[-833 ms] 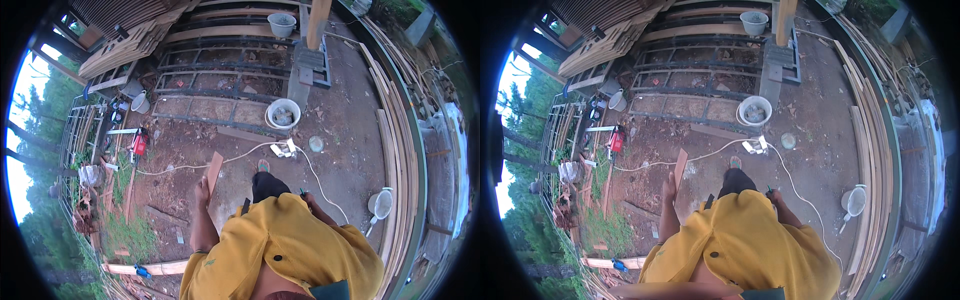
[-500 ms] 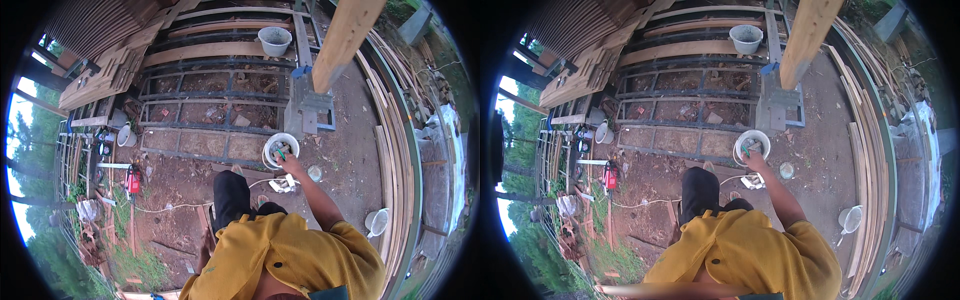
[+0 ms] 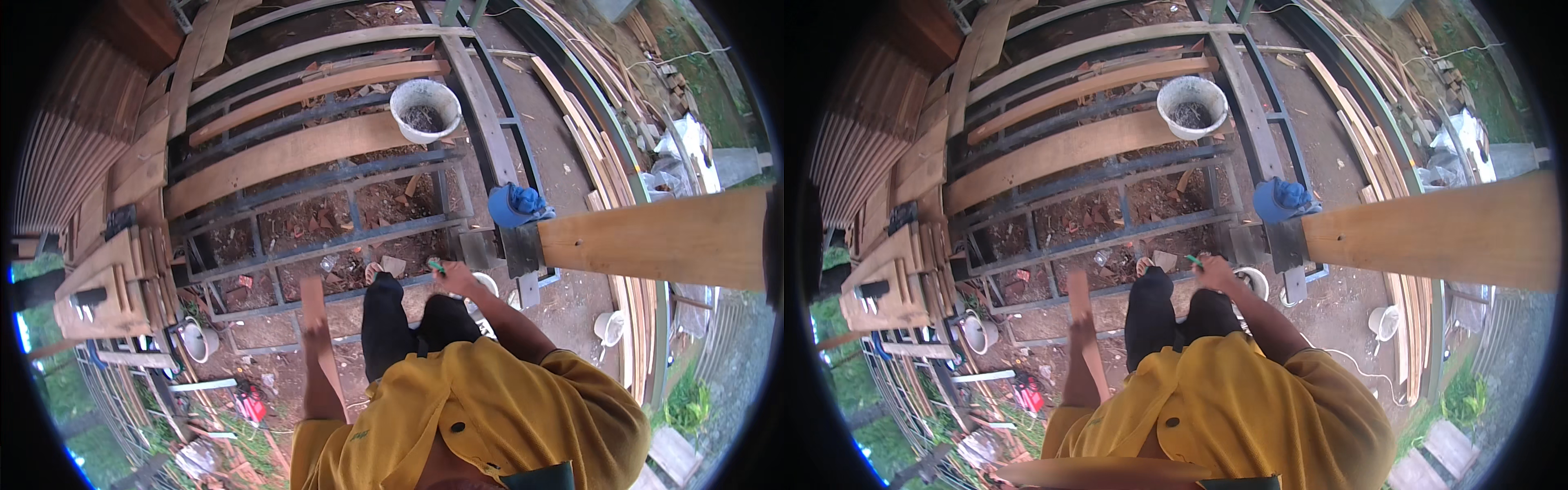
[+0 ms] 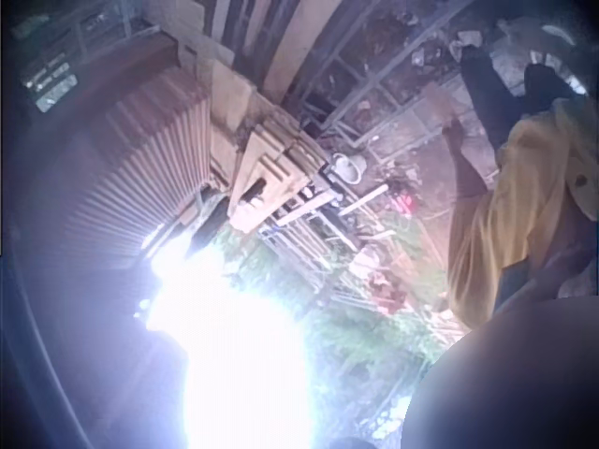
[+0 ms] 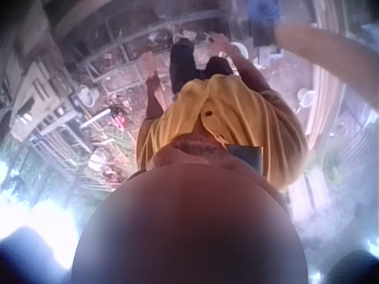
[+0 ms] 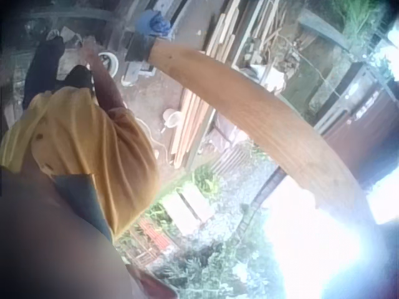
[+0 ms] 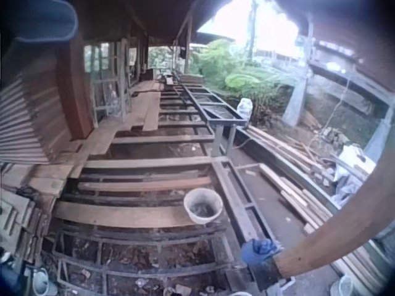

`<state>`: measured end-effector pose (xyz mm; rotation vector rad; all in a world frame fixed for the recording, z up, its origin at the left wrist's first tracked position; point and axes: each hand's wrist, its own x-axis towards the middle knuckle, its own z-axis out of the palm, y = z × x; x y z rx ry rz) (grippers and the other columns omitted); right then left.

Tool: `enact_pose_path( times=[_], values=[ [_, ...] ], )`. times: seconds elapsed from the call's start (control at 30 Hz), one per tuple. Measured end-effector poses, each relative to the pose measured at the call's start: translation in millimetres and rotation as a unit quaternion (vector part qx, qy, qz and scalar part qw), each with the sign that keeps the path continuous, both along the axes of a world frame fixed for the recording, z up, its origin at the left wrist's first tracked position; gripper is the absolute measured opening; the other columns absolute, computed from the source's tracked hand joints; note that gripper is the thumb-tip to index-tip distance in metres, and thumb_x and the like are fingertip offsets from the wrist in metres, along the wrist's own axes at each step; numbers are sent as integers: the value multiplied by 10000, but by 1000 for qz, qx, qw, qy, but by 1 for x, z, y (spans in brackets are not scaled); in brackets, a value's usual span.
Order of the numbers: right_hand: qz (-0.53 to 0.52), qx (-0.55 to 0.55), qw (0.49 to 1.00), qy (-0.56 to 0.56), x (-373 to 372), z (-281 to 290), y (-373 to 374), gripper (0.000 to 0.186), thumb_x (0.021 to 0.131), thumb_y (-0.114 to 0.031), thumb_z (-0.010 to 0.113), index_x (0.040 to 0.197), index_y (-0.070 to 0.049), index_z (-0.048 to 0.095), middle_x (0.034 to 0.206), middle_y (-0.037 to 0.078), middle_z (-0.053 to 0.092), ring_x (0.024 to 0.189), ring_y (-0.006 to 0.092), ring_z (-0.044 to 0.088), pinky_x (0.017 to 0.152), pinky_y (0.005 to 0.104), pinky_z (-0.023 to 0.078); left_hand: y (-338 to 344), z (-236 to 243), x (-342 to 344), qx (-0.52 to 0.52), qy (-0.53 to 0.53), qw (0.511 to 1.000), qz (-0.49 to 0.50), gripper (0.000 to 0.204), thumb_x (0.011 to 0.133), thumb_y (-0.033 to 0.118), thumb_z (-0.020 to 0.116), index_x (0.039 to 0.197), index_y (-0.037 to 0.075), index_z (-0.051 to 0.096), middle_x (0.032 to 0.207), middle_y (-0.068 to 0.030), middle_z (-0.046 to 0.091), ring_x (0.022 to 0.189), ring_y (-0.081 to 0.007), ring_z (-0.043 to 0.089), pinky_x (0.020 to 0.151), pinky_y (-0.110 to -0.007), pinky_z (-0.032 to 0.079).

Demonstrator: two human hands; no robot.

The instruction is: The person walks through a partially built wooden structure, picks up a small wooden plank, and uses a miter saw to cut it into smaller pieces. The person handles the wood and operates the saw multiple times, producing several cut pieces.

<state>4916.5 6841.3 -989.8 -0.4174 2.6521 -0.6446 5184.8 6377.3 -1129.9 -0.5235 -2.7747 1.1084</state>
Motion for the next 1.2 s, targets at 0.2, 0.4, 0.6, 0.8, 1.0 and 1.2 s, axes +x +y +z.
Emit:
enact_pose_path(
  times=[0.2, 0.4, 0.6, 0.8, 1.0, 1.2],
  values=[
    [-220, 27, 972, -82, -106, 42, 27, 334, 892, -353, 679, 998, -38, 712, 917, 248, 722, 923, 431, 703, 798, 525, 541, -111, 252, -467, 671, 30, 706, 225, 559, 921, 508, 689, 1017, -42, 686, 869, -286, 694, 833, -432, 718, 702, -484, 536],
    [-250, 56, 945, -202, -205, 10, 2, 421, 870, -425, 665, 973, -22, 727, 853, 211, 738, 853, 374, 736, 783, 489, 562, -108, 350, -661, 747, 2, 639, 183, 545, 887, 450, 765, 1119, -33, 659, 976, -248, 727, 927, -394, 727, 760, -443, 544],
    [-103, 83, 977, -167, -348, 45, -103, 420, 921, -399, 582, 977, -1, 703, 787, 254, 702, 804, 459, 702, 735, 556, 539, -188, 246, -693, 710, -129, 579, 380, 722, 915, 591, 672, 1225, -59, 621, 1120, -322, 682, 1118, -456, 656, 884, -497, 518],
    [-240, -126, 960, -62, -587, 197, -191, 214, 957, -265, 605, 940, -62, 673, 731, 107, 695, 694, 224, 702, 641, 382, 527, -227, 276, -622, 590, -206, 461, 630, 711, 929, 625, 603, 1233, -14, 675, 1124, -298, 679, 1162, -431, 633, 929, -501, 520],
    [-243, -84, 966, -12, -768, 308, -248, 300, 915, -351, 639, 1002, -70, 700, 815, 183, 709, 770, 356, 713, 701, 459, 537, -234, 352, -714, 675, -197, 262, 661, 645, 976, 572, 553, 1225, -10, 678, 1031, -275, 686, 1091, -405, 657, 876, -494, 534],
    [-285, -10, 954, -95, -884, 305, -306, 449, 897, -465, 639, 1101, -70, 701, 902, 279, 707, 907, 499, 680, 790, 573, 530, -293, 382, -809, 648, -196, 307, 669, 587, 1023, 520, 503, 1217, -5, 682, 937, -251, 692, 1020, -379, 681, 823, -486, 549]
  ],
)
